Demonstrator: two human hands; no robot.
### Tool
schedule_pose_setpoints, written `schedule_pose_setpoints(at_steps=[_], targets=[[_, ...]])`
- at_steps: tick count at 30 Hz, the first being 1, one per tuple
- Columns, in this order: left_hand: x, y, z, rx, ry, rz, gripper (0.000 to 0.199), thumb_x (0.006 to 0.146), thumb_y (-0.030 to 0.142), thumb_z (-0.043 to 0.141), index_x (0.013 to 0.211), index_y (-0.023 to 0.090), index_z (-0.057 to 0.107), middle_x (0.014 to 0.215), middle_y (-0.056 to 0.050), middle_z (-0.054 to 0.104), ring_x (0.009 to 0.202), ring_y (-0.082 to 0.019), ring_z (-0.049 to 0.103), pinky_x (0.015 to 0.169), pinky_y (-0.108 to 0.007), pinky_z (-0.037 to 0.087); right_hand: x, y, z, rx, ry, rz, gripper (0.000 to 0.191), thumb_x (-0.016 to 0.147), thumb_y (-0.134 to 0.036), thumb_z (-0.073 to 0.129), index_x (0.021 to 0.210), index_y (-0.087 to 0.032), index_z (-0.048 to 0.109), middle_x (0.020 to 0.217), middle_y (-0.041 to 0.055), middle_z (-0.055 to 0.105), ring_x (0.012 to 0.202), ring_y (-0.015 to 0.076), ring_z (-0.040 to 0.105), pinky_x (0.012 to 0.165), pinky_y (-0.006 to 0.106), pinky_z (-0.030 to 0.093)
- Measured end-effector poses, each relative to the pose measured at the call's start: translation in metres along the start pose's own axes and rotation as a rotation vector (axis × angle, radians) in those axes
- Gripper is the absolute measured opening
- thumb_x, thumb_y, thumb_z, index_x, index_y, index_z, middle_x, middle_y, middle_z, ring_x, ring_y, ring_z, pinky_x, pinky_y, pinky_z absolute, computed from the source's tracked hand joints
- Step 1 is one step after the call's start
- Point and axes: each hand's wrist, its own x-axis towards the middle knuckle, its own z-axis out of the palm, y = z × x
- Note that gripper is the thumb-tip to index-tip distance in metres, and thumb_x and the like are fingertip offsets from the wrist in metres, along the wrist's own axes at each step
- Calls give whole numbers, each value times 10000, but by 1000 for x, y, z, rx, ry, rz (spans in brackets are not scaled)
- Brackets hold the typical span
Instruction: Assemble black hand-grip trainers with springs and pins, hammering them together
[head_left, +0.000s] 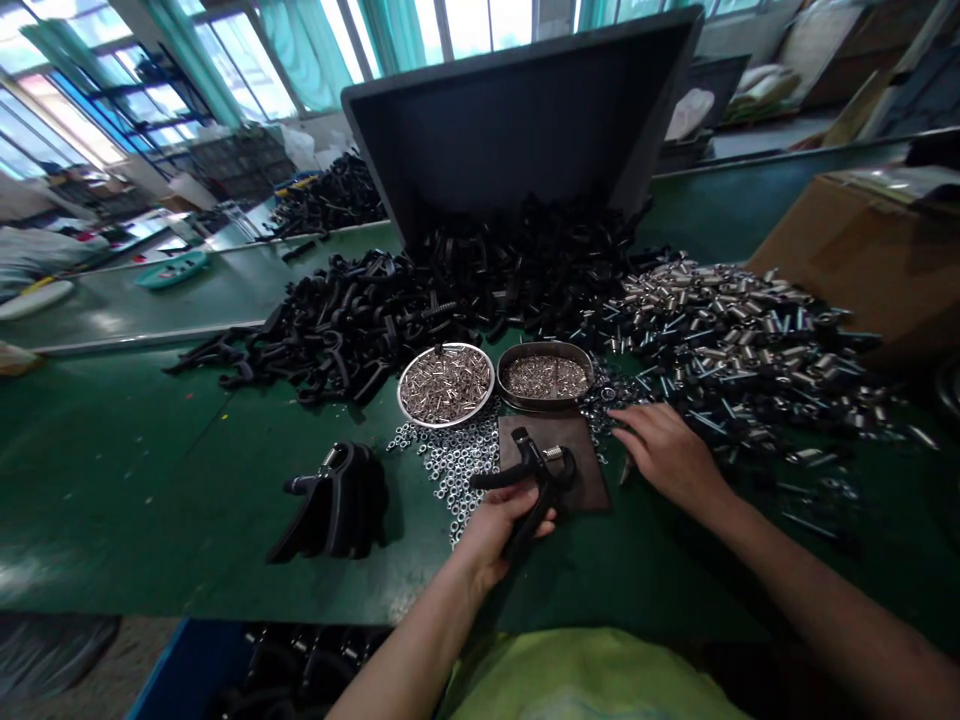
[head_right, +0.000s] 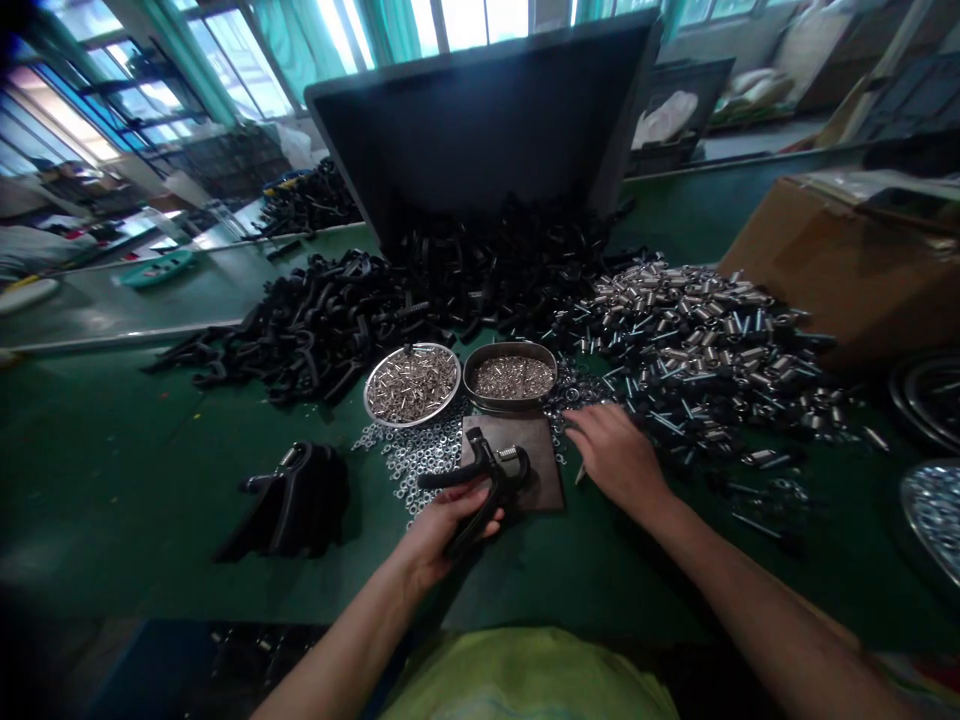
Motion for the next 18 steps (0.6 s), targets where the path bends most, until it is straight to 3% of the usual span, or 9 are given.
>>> schedule_pose_setpoints(at_steps=[2,4,8,10,12,15,18], targets=[[-4,-11,9,-117,46,-51,345,764,201,656,1095,107,633,991,-128,677,769,-166,658,693,-277,551,42,-9,10,60,-27,-38,282,910,-266,447,1075,-152,645,1013,87,665,990,226,530,888,351,433],[-7,-22,16,-118,74,15,367,801,224,618,1157,135,609,1152,-124,638,930,-191,649,833,-321,536,81,-17,24,48,-143,-35,271,902,-247,460,1048,-154,668,1034,88,664,1024,223,519,917,333,410],[-16,-35,18,244,78,282,441,781,248,642,1214,187,591,1352,-71,514,1269,-232,442,1106,-386,308,134,-26,54,-3,-354,-56,205,795,-242,612,973,-218,711,1008,77,673,1018,234,537,809,298,439],[-22,-38,15,457,48,383,497,762,251,656,1247,190,566,1401,-70,458,1326,-237,364,1144,-397,225,147,-28,66,-12,-402,-45,175,724,-223,677,890,-225,731,936,82,684,947,239,574,729,287,446],[-27,-36,11,614,7,449,515,775,268,639,1275,197,538,1422,-75,429,1330,-236,357,1141,-410,228,152,-28,73,-23,-430,-13,131,705,-218,687,825,-207,739,901,101,684,875,238,600,679,285,440],[-28,-22,6,779,-3,577,421,811,269,595,1228,212,572,1348,-82,507,1254,-225,448,1086,-410,324,152,-25,75,-20,-422,37,118,742,-267,661,788,-191,739,895,111,685,875,237,605,685,284,432],[-11,9,7,907,55,754,274,831,243,564,1090,200,644,1162,-82,617,1085,-206,559,966,-376,438,146,-18,70,9,-374,86,170,804,-309,601,811,-206,735,891,86,696,932,228,592,731,276,425]])
